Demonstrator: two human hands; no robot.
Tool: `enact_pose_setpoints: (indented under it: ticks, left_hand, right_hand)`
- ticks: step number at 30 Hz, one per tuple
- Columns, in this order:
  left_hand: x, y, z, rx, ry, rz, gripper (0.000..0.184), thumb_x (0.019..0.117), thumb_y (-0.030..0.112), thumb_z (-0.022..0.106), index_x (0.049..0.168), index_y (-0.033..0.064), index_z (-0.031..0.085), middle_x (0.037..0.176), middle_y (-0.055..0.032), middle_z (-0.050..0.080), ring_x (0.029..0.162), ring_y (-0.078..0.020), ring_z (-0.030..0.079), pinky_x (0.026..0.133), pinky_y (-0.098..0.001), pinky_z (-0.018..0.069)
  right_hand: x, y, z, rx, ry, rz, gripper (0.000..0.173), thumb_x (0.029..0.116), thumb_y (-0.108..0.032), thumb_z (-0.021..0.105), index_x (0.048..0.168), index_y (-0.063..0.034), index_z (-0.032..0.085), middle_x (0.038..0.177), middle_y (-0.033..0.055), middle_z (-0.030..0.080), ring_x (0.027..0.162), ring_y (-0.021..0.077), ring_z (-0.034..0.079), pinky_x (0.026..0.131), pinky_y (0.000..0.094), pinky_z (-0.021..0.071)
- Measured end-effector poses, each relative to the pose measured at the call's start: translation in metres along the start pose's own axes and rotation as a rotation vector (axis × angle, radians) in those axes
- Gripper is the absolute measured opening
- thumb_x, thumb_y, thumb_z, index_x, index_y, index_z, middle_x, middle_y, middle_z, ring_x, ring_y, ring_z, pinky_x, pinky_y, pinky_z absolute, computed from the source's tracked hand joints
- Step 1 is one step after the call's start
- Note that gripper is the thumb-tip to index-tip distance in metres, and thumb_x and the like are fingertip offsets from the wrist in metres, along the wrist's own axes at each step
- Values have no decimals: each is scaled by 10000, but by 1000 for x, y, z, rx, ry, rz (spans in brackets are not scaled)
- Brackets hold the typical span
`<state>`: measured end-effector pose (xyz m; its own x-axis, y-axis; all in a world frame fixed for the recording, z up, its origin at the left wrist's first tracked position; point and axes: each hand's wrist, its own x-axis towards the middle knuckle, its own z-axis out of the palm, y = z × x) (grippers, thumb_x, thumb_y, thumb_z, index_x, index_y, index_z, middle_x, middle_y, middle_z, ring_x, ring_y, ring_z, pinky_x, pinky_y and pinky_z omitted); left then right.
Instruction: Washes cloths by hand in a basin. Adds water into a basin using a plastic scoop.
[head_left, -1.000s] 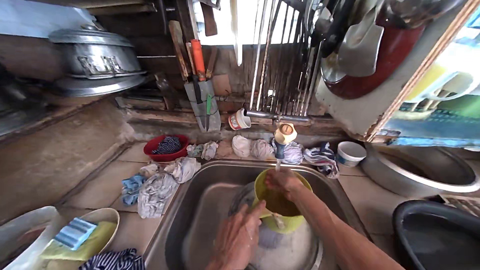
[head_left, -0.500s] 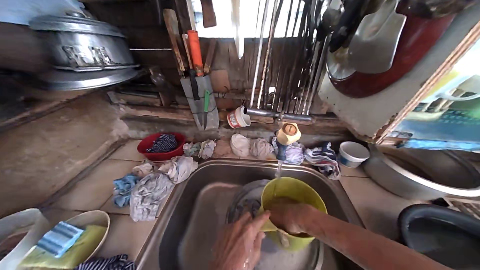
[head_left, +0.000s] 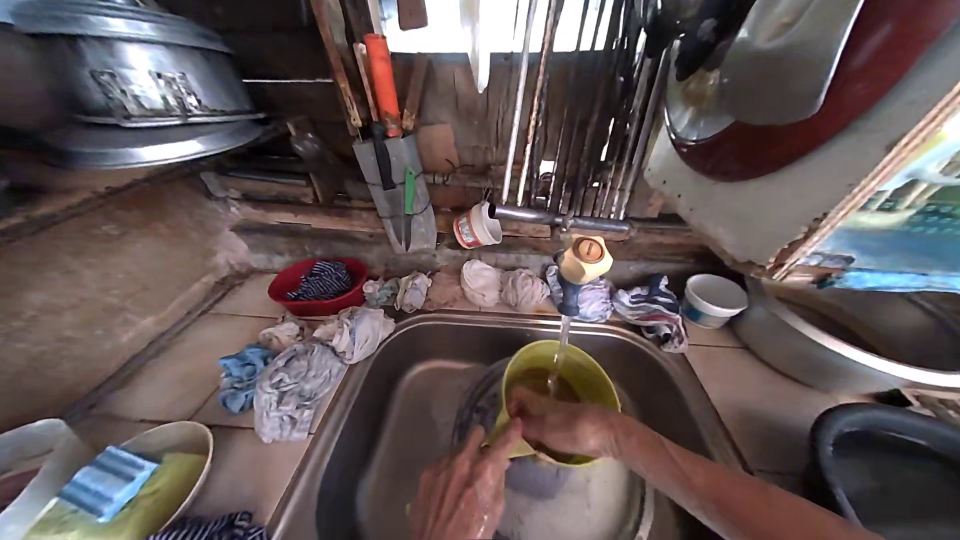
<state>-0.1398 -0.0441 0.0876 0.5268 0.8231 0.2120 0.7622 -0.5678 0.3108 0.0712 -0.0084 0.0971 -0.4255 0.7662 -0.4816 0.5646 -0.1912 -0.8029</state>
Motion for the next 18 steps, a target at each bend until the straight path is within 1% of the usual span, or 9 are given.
enact_pose_setpoints:
  ticks: [2,4,6,10,11,13,14,16,18]
  left_hand:
    - [-1,-10,-3,42,15,4,404,948,254,676,1333,371,697,985,-124,726,673,-295,709,560,-471,577]
    - [-4,-11,-5,50,10,23,413,950,267,670,1345,387,685,979,-110,724,666,-283,705,547,-461,568]
    - [-3,-4,-5,23,7,40,418,957,261,660,1359,375,678,983,-106,721,661,-276,701,546,-451,571]
    - [0,8,-6,-47,-10,54,401,951,279,672,1338,384,691,959,-88,727,674,-264,703,558,-451,569]
    - [-2,8,-7,-82,-55,47,403,959,274,665,1347,379,686,971,-94,729,690,-270,705,577,-461,571]
    - [-8,5,-5,-101,-126,45,417,977,269,641,1377,386,661,1001,-99,725,712,-276,709,599,-470,580]
    - [-12,4,-1,-93,-121,50,422,973,265,642,1376,387,661,1002,-100,728,704,-278,710,591,-470,580]
    - [-16,2,1,-84,-88,50,421,970,244,649,1372,367,669,1002,-113,731,699,-287,714,588,-468,585]
    - [-13,0,-1,-48,-27,49,400,968,252,649,1350,366,686,972,-105,726,671,-272,705,559,-442,574]
  right_hand:
    - [-15,-5,-12,-381,-187,21,293,1055,-55,455,1324,29,534,1212,265,607,1115,363,598,965,547,461]
    - [-27,-11,-20,-807,-274,310,362,1000,-66,571,1359,-51,613,1302,282,620,1225,469,583,1006,681,433]
    - [-26,-8,-16,-1053,-271,449,337,992,-95,588,1319,-29,636,1339,281,596,1275,488,537,1046,689,397]
    - [-11,-18,8,-996,-303,311,275,986,-98,609,1205,67,621,1215,326,616,1163,520,583,925,713,454]
    - [-7,-23,11,-993,-297,249,252,975,-83,626,1164,84,632,1190,322,624,1152,512,588,930,704,453]
    - [5,-14,7,-1061,-202,80,244,940,-71,656,1130,81,668,1225,286,633,1235,479,544,1072,663,375]
    - [10,-3,0,-1089,-117,10,233,923,-40,653,1126,73,667,1230,275,637,1242,470,547,1086,647,377]
    - [9,13,-8,-1099,-17,110,400,916,59,615,1315,58,589,1367,269,570,1293,464,527,1037,627,445]
    - [3,22,0,-1044,-8,292,459,932,12,619,1383,51,546,1414,286,527,1300,483,513,1014,636,458]
